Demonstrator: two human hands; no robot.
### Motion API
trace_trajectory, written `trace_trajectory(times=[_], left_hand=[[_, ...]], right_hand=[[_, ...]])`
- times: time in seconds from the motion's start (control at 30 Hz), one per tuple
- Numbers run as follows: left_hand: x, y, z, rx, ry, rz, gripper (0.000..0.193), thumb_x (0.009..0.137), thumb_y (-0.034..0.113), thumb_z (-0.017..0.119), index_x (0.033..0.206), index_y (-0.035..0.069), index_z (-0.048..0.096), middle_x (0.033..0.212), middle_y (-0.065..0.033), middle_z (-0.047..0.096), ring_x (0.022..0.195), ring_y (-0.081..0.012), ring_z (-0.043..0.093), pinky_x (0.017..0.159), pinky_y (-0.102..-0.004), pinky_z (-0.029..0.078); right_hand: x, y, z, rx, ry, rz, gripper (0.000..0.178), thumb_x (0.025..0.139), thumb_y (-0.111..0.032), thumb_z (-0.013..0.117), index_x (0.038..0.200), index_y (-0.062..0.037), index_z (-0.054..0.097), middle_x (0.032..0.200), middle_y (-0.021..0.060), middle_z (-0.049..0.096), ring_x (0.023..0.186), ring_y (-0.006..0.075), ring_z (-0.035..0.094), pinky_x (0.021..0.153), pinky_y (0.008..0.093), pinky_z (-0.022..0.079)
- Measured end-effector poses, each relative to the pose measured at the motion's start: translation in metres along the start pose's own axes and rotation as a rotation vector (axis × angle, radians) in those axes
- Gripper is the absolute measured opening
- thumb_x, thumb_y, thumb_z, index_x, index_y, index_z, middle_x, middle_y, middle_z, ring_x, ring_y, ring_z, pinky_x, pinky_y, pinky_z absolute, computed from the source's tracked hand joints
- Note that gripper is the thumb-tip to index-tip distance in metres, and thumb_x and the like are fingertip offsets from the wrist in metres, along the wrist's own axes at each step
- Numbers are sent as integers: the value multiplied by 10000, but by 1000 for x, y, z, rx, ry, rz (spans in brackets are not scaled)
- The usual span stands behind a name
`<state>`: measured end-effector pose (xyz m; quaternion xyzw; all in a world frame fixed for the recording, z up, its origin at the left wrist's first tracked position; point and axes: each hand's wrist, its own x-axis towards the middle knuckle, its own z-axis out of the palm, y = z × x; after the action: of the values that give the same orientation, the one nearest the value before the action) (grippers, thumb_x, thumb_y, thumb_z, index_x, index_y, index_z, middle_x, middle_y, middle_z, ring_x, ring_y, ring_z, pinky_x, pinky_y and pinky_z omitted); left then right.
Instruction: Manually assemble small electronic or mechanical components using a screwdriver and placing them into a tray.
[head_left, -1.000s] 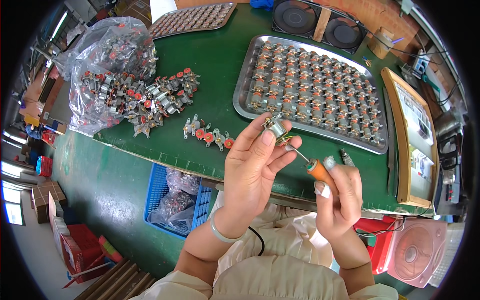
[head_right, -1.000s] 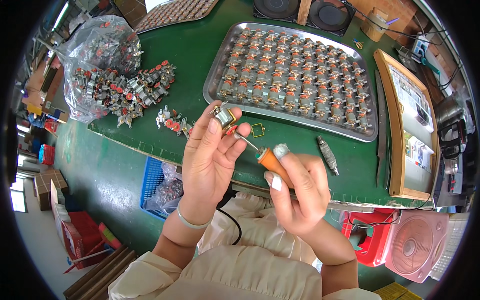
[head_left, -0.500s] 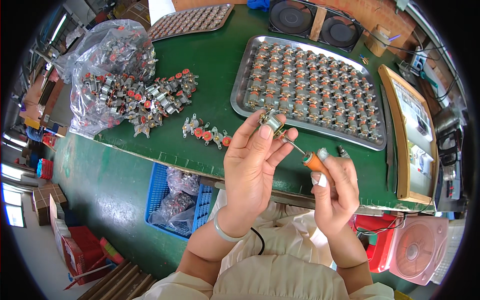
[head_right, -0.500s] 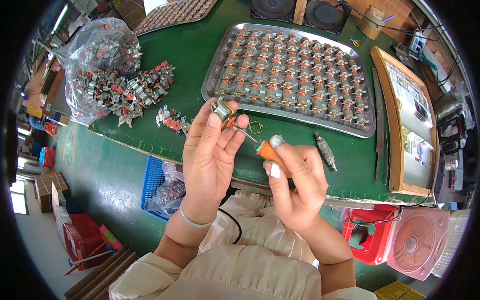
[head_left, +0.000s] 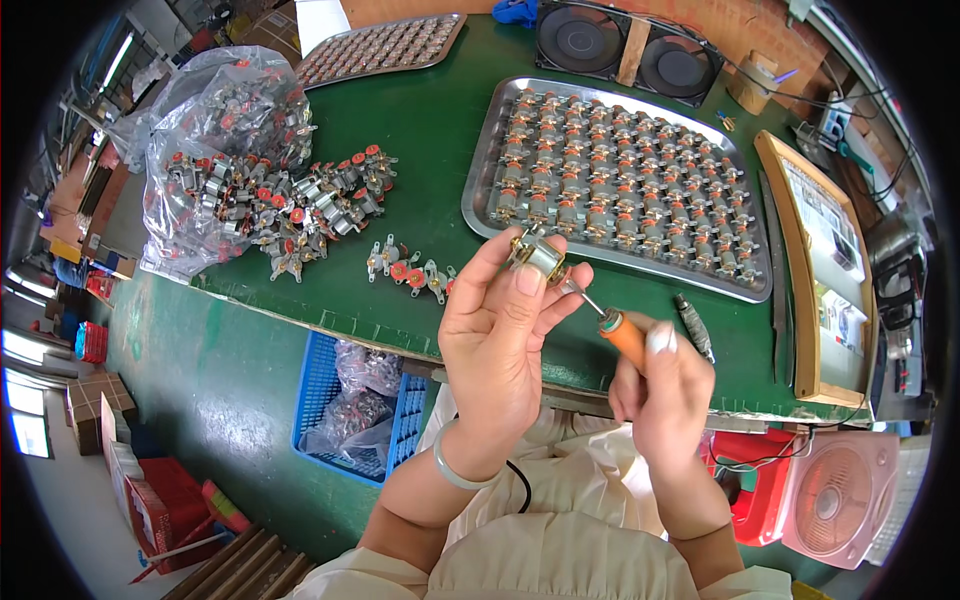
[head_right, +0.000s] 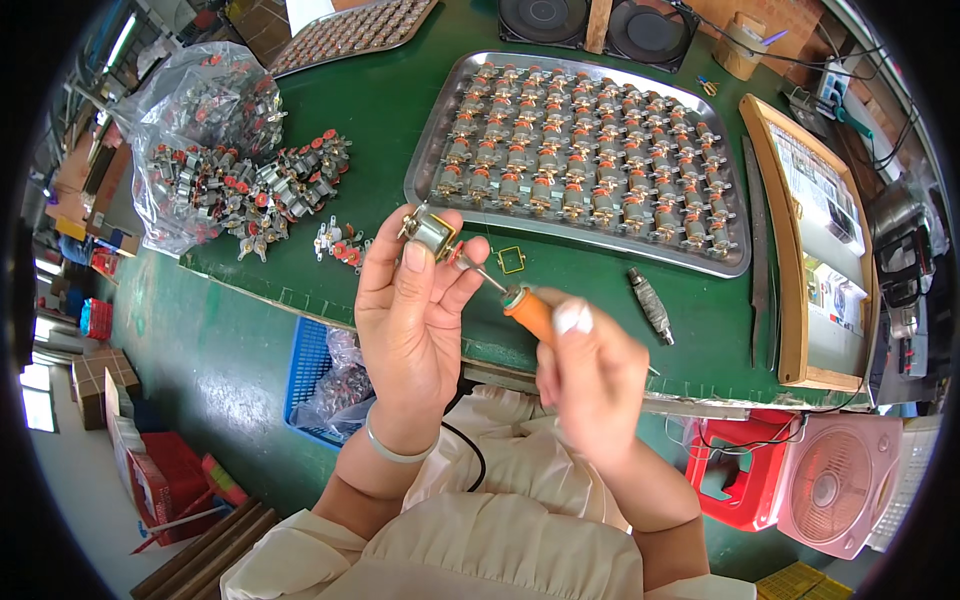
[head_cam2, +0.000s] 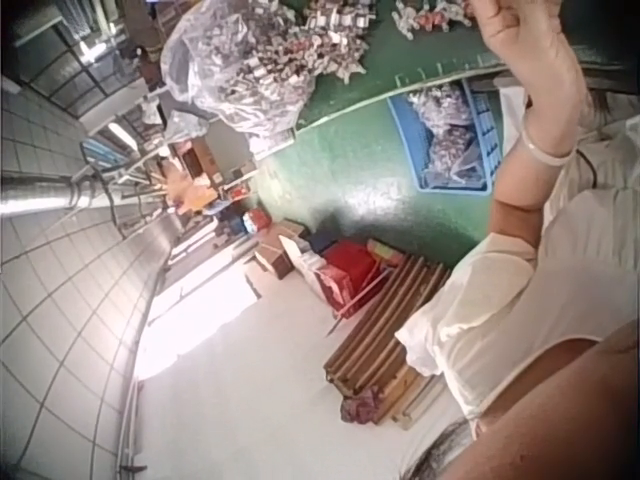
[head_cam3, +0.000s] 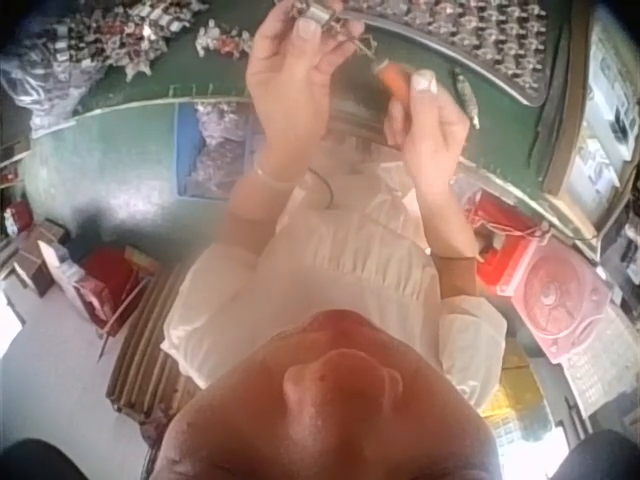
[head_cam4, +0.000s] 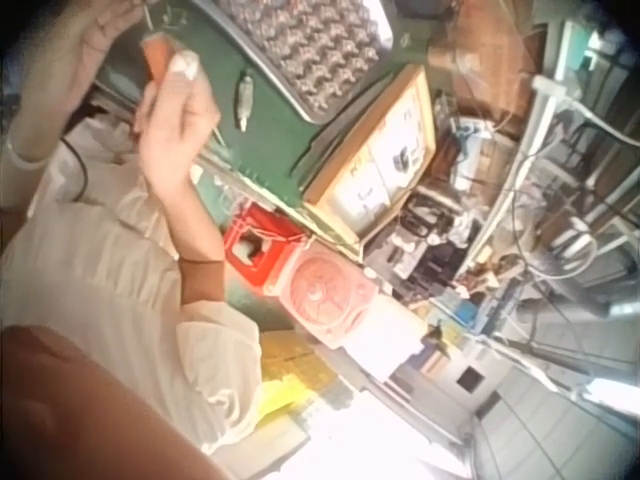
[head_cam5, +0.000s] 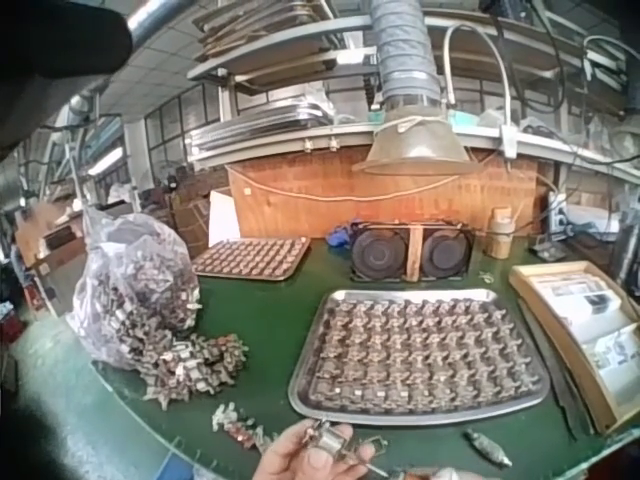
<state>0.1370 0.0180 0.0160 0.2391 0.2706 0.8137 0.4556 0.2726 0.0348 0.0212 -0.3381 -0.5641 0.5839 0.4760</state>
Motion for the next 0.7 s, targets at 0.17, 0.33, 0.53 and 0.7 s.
trace_trajectory(times=[0.17,0.33,0.53,0.7], left_hand=[[-2,1,0,31,-15,37,331,871,72,510,1186,17,423,1058,-164,576,895,-267,613,744,-328,530],[-4,2,3,130,-24,63,304,890,122,487,1175,30,431,1069,-158,566,871,-249,622,718,-303,547],[-3,2,-5,150,-48,87,306,889,116,488,1175,27,428,1070,-168,565,875,-260,621,716,-310,547],[-2,1,-5,140,-50,83,308,889,111,486,1179,26,425,1069,-174,566,879,-267,620,719,-319,547]], right_hand=[[-4,-1,-1,376,-116,275,408,900,-371,438,1026,17,429,569,28,411,485,75,356,425,235,326],[-2,11,-7,-598,178,-605,292,896,-274,478,940,14,474,631,63,483,523,76,407,435,212,309],[-2,-4,-4,363,-172,355,297,912,-301,436,924,-7,477,594,45,470,485,62,395,415,216,326],[-4,13,3,-482,136,-347,311,880,-313,509,863,-3,489,613,15,486,487,56,403,424,209,322]])
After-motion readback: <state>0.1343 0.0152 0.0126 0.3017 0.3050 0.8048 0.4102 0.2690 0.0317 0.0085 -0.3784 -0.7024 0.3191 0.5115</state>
